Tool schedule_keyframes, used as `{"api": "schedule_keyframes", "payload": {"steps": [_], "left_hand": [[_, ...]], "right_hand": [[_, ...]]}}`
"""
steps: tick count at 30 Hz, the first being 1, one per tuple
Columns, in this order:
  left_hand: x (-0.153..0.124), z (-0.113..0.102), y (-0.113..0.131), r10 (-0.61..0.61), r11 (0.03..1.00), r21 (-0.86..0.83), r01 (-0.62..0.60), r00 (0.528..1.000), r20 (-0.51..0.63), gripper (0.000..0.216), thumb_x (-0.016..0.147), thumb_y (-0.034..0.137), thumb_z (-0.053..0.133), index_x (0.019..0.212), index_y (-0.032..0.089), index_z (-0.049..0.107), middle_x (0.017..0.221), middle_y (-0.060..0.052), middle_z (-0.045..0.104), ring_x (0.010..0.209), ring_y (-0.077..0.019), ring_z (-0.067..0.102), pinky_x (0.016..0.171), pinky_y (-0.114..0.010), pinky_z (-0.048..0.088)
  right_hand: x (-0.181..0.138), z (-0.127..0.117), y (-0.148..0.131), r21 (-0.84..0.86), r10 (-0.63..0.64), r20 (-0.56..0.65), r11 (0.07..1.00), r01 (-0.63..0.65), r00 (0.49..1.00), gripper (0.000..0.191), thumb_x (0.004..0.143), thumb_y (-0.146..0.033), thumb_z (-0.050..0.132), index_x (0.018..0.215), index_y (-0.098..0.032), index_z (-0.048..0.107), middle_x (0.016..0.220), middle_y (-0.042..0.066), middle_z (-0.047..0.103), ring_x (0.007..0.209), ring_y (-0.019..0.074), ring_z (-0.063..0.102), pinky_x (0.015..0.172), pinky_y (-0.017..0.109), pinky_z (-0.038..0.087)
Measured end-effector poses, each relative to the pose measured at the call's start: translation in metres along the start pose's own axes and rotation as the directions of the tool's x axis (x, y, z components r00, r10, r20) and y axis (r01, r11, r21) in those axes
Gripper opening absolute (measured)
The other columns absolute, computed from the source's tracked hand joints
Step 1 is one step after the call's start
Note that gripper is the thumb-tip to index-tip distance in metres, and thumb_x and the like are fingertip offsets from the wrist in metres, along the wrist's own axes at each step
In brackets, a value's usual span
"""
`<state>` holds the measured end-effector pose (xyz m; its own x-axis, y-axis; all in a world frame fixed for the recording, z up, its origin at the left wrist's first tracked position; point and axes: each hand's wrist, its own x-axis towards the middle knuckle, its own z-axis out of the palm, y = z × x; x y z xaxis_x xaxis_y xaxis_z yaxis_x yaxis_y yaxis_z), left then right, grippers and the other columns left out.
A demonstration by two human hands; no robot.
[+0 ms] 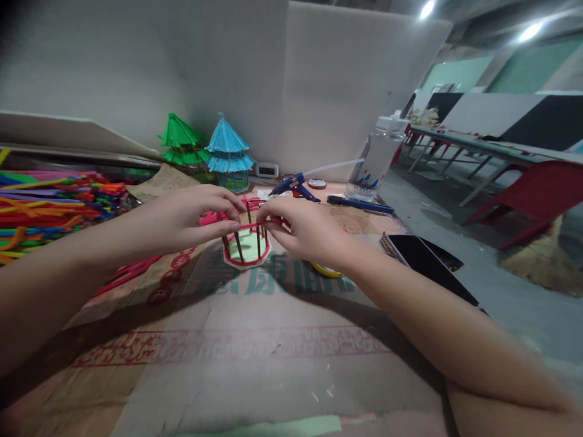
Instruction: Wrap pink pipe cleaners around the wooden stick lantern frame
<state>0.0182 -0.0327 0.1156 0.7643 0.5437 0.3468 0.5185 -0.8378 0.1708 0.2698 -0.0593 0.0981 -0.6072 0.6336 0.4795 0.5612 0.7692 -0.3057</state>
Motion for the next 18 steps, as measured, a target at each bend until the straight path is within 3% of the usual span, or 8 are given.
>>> {"api": "schedule_keyframes", "payload": {"steps": [18], "left_hand": [[-0.0001, 0.0019, -0.0043, 0.029, 1.000, -0.003, -0.029, 1.000, -0.001, 0.040, 0.103, 0.049, 0.049, 0.099, 0.020, 0.077, 0.110, -0.009, 0.076, 0.102, -0.0213, 0.069, 0.088, -0.033, 0.049]], "right_hand": [[0.0000, 0.0031, 0.0027, -0.014, -0.017, 0.008, 1.000, 0.017, 1.000, 0.022, 0.094, -0.011, 0.054, 0.104, -0.019, 0.072, 0.098, 0.006, 0.076, 0.082, 0.0164, 0.062, 0.073, 0.027, 0.043]]}}
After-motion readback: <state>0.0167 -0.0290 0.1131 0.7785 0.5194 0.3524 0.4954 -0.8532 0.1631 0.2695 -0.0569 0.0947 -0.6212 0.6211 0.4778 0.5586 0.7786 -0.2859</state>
